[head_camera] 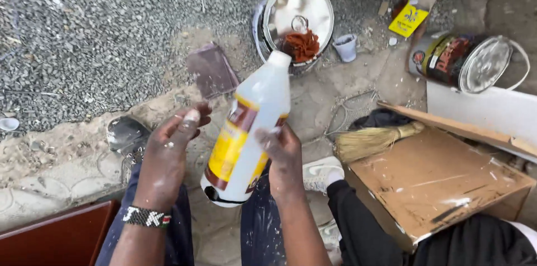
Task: The person sands the edges and corners of a reddish-brown wooden furniture piece using a sanding block. They then pick up a bottle of liquid and a metal container, moving them across the workspace.
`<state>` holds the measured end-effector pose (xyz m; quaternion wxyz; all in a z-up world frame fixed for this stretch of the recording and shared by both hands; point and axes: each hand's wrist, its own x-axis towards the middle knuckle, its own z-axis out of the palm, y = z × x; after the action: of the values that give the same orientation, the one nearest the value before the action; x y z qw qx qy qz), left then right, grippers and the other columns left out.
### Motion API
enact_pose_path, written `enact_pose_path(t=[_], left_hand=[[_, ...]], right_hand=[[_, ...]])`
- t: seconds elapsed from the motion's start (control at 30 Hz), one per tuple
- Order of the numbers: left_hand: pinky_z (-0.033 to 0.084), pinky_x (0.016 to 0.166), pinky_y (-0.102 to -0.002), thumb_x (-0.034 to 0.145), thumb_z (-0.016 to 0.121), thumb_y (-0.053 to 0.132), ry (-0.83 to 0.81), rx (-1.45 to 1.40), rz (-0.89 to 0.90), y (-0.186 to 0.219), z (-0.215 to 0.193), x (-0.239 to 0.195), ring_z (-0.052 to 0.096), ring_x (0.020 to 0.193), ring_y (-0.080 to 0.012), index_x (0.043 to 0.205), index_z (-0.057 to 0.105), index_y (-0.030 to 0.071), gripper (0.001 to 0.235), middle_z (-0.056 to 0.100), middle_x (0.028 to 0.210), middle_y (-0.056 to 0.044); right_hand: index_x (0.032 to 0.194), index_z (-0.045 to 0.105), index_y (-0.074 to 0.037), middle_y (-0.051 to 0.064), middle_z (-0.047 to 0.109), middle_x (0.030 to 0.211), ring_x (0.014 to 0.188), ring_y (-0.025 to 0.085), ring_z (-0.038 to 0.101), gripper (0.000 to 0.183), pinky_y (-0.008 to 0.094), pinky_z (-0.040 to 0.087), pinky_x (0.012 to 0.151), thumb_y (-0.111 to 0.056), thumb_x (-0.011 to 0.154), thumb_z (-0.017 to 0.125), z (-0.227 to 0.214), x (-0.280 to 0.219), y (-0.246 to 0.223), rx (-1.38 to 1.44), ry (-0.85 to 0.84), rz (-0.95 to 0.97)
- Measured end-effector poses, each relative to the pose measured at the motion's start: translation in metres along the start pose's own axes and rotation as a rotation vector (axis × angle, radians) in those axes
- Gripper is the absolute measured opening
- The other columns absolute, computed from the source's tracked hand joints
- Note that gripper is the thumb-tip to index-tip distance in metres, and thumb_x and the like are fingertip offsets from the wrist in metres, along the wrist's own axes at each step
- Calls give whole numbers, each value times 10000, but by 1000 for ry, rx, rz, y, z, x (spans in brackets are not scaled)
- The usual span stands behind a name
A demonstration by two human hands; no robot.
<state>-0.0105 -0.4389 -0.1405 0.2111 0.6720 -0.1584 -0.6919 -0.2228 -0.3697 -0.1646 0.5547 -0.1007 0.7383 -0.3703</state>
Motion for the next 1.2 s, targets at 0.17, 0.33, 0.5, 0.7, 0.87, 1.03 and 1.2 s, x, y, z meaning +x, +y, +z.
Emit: enact_pose_path(t=[0.17, 0.33, 0.5, 0.7, 0.87, 1.03, 1.2], left_hand=[[560, 1263, -524, 1168, 672, 413, -17, -64, 52, -12, 15, 0, 782, 1412, -345, 1531, 825, 74, 520, 849, 1458, -223], [531, 1282, -562, 1157, 677, 394, -56, -93, 11, -9, 23, -8, 725, 1500, -405, 1598, 781, 56, 566, 817, 1535, -259], [470, 1315, -617, 1211, 623, 403, -122, -139, 63, -15, 28, -8, 606, 1615, -510, 1682, 701, 32, 604, 717, 1650, -348], [574, 1274, -528, 972, 943, 161, -98, -198, 95, -15, 40, -6, 722, 1461, -330, 1671, 658, -67, 789, 779, 1589, -249], [655, 1180, -522, 1029, 921, 325, -93, -69, 52, -28, 29, 8, 813, 1393, -348, 1615, 765, 96, 648, 829, 1518, -198], [698, 965, -397, 1139, 772, 303, 4, -308, -77, -27, 27, 11, 828, 1143, -252, 1526, 829, 54, 463, 862, 1315, -183], [677, 971, -382, 1140, 751, 318, 49, -328, -122, -19, 21, 10, 814, 1113, -245, 1519, 818, 23, 485, 849, 1291, -197]], right_hand=[[1288, 812, -76, 97, 835, 1083, 1004, 166, 753, 384, 415, 669, 960, -376, 1051, 780, 20, -15, -56, 177, 42, 46], [1300, 865, -87, 75, 836, 1065, 981, 163, 761, 400, 418, 691, 957, -345, 995, 875, 11, -18, -50, 132, 19, 91], [1358, 847, -43, 97, 844, 1150, 1026, 188, 773, 504, 435, 680, 1028, -324, 956, 964, -7, -1, -41, -9, 17, 72], [1347, 894, -18, 97, 847, 1101, 998, 200, 788, 370, 390, 689, 985, -287, 1093, 875, -16, 7, -8, -16, 2, 187], [1542, 740, -52, 202, 855, 1409, 1234, 286, 786, 719, 553, 632, 1126, -217, 897, 1013, -10, 8, -1, -35, -206, 130], [1726, 528, -129, 194, 740, 1553, 1345, 326, 757, 983, 580, 602, 1185, -487, 872, 861, 45, -17, -81, 51, 121, 308], [1293, 797, -164, 153, 901, 1241, 1003, 281, 902, 313, 466, 728, 956, -372, 1059, 807, -4, 19, -16, 276, 119, 296]])
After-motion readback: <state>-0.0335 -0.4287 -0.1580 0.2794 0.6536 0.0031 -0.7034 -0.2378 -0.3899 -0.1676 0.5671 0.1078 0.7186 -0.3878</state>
